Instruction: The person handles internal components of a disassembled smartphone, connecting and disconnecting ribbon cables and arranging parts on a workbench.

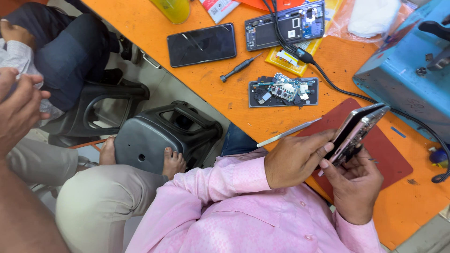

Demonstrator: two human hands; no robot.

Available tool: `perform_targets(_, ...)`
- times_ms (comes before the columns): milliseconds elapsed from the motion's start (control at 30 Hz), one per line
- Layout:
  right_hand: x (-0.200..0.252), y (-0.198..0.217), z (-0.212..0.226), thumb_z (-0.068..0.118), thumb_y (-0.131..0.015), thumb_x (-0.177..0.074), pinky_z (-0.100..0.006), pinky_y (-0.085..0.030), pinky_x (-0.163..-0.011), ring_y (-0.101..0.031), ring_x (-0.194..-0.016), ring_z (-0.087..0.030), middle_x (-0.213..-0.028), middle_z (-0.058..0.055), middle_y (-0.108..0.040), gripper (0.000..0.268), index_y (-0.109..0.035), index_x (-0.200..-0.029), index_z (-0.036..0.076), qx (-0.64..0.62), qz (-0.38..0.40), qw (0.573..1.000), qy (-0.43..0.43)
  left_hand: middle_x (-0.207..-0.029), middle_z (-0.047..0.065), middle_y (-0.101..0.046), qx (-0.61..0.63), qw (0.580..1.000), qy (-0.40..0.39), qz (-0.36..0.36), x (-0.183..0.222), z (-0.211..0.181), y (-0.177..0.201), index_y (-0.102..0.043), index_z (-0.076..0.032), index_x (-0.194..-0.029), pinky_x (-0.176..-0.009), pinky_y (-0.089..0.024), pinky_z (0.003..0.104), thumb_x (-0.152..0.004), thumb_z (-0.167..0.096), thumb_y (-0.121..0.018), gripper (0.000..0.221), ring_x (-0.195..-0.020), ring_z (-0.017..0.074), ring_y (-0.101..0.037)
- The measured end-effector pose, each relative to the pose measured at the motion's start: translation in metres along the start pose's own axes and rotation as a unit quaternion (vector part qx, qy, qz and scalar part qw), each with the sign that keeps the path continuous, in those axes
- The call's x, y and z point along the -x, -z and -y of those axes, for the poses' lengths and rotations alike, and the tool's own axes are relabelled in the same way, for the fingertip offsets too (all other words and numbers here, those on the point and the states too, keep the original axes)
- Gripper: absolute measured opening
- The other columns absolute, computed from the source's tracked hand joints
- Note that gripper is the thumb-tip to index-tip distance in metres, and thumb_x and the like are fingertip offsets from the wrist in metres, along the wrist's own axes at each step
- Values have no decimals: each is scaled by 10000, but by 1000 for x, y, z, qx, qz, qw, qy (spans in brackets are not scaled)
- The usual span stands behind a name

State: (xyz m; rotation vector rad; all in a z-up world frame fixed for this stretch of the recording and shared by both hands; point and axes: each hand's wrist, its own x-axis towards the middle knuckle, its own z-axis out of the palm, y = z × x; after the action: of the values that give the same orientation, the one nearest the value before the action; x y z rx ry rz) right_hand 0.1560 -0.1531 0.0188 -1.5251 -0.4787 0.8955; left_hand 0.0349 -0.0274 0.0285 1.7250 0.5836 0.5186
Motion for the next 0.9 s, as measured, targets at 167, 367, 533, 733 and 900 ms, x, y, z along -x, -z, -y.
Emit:
perform_targets(167, 0, -1, 1, -105, -731, -872, -285, -590, -939, -673, -1075, -140, -1184, -88, -666, 498, -558, -1336, -60, 27, -3, 1000, -4, -998, 180, -728, 21, 1000, 2, 9, 0, -3, 3, -576, -2, -1398, -747, -587, 386, -1107, -192, -507, 354, -821, 290, -745)
perform_targets(367, -1, 1, -2, -72, -740, -899, -283, -608, -843, -684, -1005, -137, -1151, -87, -674, 457, -547, -1313, -64, -4, 9, 1000, -7, -1010, 187, -727, 46, 999, 1, 28, -1, -8, 7, -543, -5, -1438, -735, -595, 372, -1099, -163, -493, 378, -804, 279, -751)
perform_targets(533, -5, 0, 0, -62, -745, -882, -274, -604, -834, -682, -982, -127, -1134, -89, -676, 529, -538, -1369, -55, 1, 7, 1000, -21, -973, 178, -730, 43, 998, 15, 34, -4, -12, 7, -530, -26, -1464, -727, -599, 362, -1111, -185, -501, 388, -814, 275, -761)
perform_targets(733, -5, -2, -2, -36, -732, -912, -272, -597, -891, -678, -1038, -118, -1198, -86, -669, 546, -502, -1408, -48, 20, -5, 999, -32, -1052, 177, -740, 67, 996, 38, 35, -5, -12, 9, -533, 1, -1445, -769, -617, 334, -1026, -218, -636, 483, -896, 232, -776)
perform_targets(900, -5, -10, 9, -48, -743, -860, -291, -589, -925, -670, -1093, -140, -1262, -108, -647, 634, -469, -1432, -54, 27, 55, 998, -21, -1227, 141, -726, 201, 977, 69, 21, -4, 9, 11, -513, 32, -1460, -941, -627, 313, -998, -98, -703, 516, -1084, 167, -732)
